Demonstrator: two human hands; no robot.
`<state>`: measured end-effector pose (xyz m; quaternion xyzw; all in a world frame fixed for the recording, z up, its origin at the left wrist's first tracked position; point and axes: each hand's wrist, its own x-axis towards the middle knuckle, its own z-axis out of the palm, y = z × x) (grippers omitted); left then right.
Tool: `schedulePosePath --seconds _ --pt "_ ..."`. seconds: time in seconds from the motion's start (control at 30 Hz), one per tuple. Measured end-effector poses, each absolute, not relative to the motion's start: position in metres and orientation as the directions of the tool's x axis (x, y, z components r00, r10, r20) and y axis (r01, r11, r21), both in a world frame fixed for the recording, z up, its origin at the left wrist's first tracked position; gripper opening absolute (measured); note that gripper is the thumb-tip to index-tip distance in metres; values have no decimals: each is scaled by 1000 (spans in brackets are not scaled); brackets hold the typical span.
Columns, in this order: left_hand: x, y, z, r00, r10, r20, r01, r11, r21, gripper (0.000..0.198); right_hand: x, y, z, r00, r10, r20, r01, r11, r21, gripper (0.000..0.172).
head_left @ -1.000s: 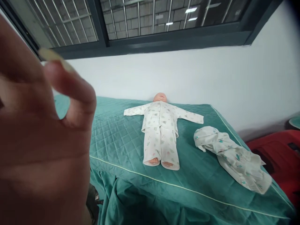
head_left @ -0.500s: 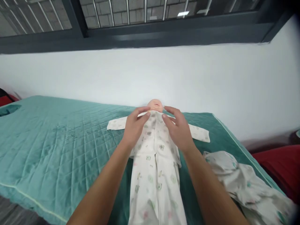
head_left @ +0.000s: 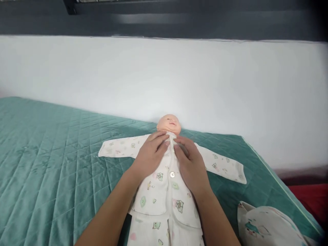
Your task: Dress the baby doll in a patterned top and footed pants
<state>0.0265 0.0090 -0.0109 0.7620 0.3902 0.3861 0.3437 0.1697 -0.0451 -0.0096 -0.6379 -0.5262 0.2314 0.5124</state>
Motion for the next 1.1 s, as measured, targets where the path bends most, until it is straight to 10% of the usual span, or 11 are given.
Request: schedulePosePath --seconds 1.1 --pt "24 6 -2 470 831 297 344 -482 806 37 176 -41 -15 102 936 336 597 213 -774 36"
